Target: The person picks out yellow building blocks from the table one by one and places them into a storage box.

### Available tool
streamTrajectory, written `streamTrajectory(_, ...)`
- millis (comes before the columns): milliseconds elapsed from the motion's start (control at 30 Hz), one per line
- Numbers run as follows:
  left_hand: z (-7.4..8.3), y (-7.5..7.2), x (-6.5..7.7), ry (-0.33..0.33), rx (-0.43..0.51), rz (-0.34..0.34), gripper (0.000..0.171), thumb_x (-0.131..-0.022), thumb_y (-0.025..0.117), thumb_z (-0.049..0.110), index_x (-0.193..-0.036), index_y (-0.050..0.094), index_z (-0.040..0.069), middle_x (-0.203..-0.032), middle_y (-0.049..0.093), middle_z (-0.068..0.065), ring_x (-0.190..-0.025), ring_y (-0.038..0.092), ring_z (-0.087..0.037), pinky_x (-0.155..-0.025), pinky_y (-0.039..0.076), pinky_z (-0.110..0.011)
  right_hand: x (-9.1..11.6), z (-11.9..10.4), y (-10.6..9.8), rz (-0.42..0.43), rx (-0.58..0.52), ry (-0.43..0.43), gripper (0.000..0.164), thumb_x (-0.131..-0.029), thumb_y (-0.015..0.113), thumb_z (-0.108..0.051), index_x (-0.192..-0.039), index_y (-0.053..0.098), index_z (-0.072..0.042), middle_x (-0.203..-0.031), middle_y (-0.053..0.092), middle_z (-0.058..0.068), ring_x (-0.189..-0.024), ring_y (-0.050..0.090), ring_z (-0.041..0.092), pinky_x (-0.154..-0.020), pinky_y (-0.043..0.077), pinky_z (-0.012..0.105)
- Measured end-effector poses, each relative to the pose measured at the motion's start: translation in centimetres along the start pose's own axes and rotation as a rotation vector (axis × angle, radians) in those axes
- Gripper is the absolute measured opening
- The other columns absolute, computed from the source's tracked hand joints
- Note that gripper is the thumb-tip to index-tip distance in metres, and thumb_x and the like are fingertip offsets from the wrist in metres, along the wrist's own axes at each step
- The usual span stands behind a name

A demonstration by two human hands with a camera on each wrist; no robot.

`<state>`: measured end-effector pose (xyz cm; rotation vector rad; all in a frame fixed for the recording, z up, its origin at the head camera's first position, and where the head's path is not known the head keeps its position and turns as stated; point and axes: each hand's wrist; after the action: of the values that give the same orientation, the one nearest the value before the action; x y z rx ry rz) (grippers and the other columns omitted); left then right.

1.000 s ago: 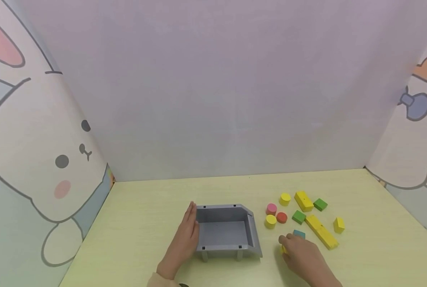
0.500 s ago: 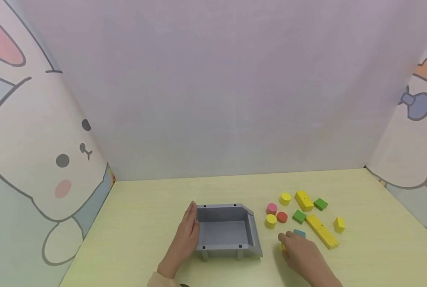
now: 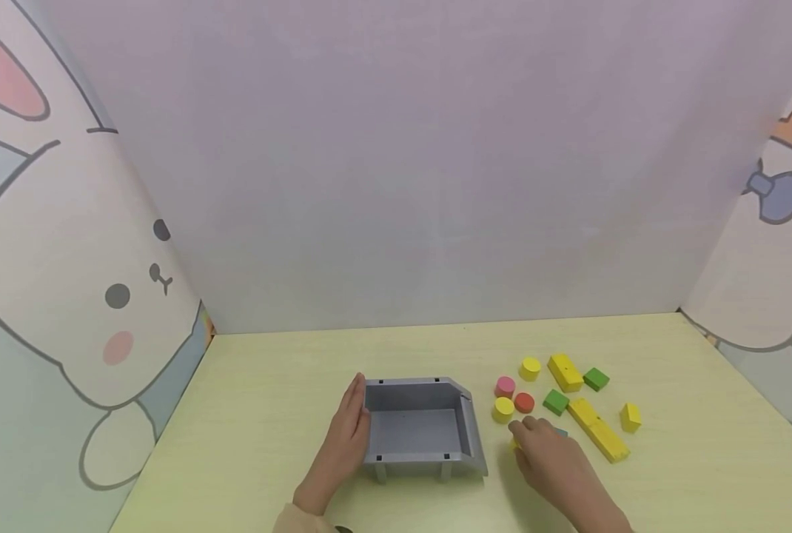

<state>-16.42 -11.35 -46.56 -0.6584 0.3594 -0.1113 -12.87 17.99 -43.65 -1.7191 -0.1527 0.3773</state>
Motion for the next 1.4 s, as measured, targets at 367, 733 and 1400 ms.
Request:
streamTrajectory(367, -0.2, 0.2, 0.0, -0.007, 0.019, 0.008, 0.047, -0.096, 0.031, 0.002, -0.140, 0.018, -0.009, -0.149, 0.018, -0.026, -0.134, 0.017, -0.037, -0.108, 0.024, -0.056, -1.1, -0.9, -0.5, 0.140, 0.019, -0.063, 0.024, -0.068, 0.072, -0.005, -0.090, 0.062, -0.007, -0.080, 0.059, 0.004, -0.068, 0.049, 0.016, -0.049, 0.049, 0.028)
streamTrajectory(733, -0.3, 0.2, -0.1, -0.008, 0.032, 0.009, 0.048, -0.096, 0.031, 0.002, -0.140, 0.017, -0.009, -0.148, 0.019, -0.027, -0.134, 0.017, -0.038, -0.109, 0.023, -0.056, -2.4, -2.4, -1.3, 0.172, 0.009, -0.096, 0.025, -0.068, 0.073, -0.005, -0.090, 0.061, -0.007, -0.084, 0.057, 0.002, -0.064, 0.046, 0.014, -0.041, 0.045, 0.023)
streamTrajectory(1400, -0.2, 0.2, 0.0, -0.015, 0.033, 0.010, 0.048, -0.096, 0.031, 0.003, -0.141, 0.017, -0.008, -0.148, 0.019, -0.026, -0.134, 0.018, -0.037, -0.109, 0.023, -0.056, -4.1, -4.4, -0.8, 0.169, -0.030, -0.137, 0.025, -0.072, 0.071, -0.004, -0.096, 0.065, -0.006, -0.094, 0.065, 0.008, -0.080, 0.058, 0.022, -0.063, 0.058, 0.033)
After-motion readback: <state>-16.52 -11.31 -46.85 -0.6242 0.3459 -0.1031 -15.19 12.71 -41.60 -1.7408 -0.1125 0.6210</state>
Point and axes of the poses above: each hand's wrist, its own x-axis away from the middle knuckle, its own y-axis out of the palm, z = x × y
